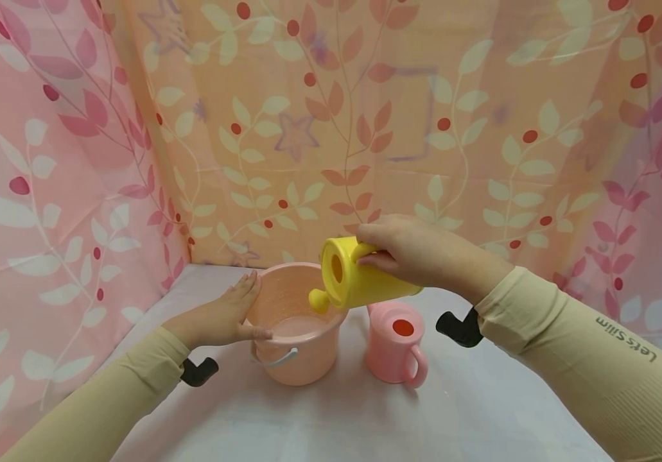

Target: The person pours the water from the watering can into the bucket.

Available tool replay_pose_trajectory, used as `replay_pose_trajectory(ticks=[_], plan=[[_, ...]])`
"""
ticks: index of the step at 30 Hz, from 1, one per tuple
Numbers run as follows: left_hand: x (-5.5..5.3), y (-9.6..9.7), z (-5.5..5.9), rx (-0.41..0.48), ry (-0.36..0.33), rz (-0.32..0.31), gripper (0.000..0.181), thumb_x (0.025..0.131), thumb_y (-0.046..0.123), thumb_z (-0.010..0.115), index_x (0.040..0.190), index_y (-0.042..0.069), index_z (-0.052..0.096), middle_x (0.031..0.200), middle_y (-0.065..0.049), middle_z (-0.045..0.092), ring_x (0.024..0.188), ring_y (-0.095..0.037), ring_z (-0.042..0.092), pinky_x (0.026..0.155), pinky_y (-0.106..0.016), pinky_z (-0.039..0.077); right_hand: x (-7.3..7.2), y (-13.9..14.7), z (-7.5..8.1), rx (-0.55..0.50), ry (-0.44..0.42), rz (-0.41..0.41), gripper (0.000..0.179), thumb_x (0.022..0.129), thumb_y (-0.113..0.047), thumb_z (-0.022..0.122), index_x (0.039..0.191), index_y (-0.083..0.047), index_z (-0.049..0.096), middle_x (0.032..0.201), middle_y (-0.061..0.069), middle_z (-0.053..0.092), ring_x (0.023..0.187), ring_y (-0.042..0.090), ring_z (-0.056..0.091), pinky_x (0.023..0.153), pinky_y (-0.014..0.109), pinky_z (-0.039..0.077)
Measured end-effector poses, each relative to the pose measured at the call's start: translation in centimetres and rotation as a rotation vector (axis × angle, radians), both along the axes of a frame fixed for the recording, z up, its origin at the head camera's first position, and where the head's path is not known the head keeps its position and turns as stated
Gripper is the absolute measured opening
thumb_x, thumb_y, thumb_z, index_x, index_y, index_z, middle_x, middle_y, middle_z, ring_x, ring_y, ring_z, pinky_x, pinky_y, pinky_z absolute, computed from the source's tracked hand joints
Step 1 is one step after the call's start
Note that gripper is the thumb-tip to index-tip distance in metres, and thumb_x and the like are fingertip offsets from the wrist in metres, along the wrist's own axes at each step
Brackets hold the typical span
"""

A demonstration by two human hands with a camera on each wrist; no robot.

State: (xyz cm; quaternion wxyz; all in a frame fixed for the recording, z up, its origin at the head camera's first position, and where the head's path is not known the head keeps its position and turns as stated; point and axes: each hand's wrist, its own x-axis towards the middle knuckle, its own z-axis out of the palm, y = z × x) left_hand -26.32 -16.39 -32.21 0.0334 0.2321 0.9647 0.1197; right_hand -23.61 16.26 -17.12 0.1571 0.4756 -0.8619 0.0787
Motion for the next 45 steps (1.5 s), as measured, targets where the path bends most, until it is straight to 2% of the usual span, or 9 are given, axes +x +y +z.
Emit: replay_pose_trajectory(ticks=[7,13,22,31,37,45], plan=[[0.0,0.0,0.0,-0.007,-0.004,0.005,0.115,0.074,0.072,0.051,0.143,-0.007,0.003,0.15,-0.022,-0.004,0.138,-0.032,-0.003,0.11,-0.049,0.007,-0.2,0.3,-0.5,-0.021,0.016,-0.032,0.016,0.081,-0.021,0.07,0.081,-0.018,0.054,0.073,-0.01,0.049,0.069,0.009,0.045,0.059,0.025,0.041],[-0.1,0.0,-0.1,-0.009,0.004,0.007,0.117,0.073,0.074,0.049,0.144,-0.007,0.004,0.15,-0.022,-0.003,0.138,-0.032,-0.002,0.11,-0.048,0.007,-0.5,1.0,-1.0,-0.095,-0.014,-0.053,0.018,0.082,-0.019,0.069,0.077,-0.018,0.051,0.067,-0.009,0.045,0.063,0.008,0.044,0.055,0.022,0.041],[0.1,0.1,0.0,-0.003,0.013,0.0,0.117,0.072,0.075,0.049,0.143,-0.006,0.004,0.15,-0.023,-0.003,0.138,-0.032,-0.001,0.11,-0.048,0.007,-1.4,2.5,-2.2,-0.211,0.034,-0.016,0.019,0.079,-0.012,0.071,0.077,-0.018,0.053,0.064,-0.012,0.043,0.059,0.005,0.042,0.053,0.02,0.038],[0.0,0.0,-0.1,-0.006,0.01,0.005,0.118,0.072,0.077,0.047,0.144,-0.006,0.003,0.15,-0.022,-0.004,0.139,-0.032,-0.001,0.11,-0.048,0.007,-1.0,4.3,-3.7,-0.303,-0.07,-0.153,0.011,0.084,-0.017,0.066,0.08,-0.019,0.056,0.067,-0.007,0.045,0.065,0.009,0.043,0.056,0.022,0.039],[0.1,0.0,-0.2,0.001,0.006,0.008,0.118,0.072,0.077,0.047,0.144,-0.006,0.003,0.15,-0.022,-0.004,0.139,-0.031,-0.002,0.11,-0.048,0.006,-1.1,5.1,-4.7,-0.329,-0.119,-0.214,0.005,0.086,-0.02,0.064,0.085,-0.017,0.06,0.065,-0.006,0.049,0.062,0.009,0.047,0.056,0.022,0.041],[0.1,0.0,-0.1,0.008,0.019,-0.001,0.117,0.073,0.075,0.048,0.143,-0.007,0.005,0.15,-0.023,-0.003,0.139,-0.032,-0.001,0.11,-0.048,0.006,-1.1,6.0,-5.7,-0.397,-0.171,-0.279,0.008,0.088,-0.021,0.062,0.087,-0.014,0.059,0.067,0.0,0.047,0.06,0.013,0.044,0.052,0.023,0.04]])
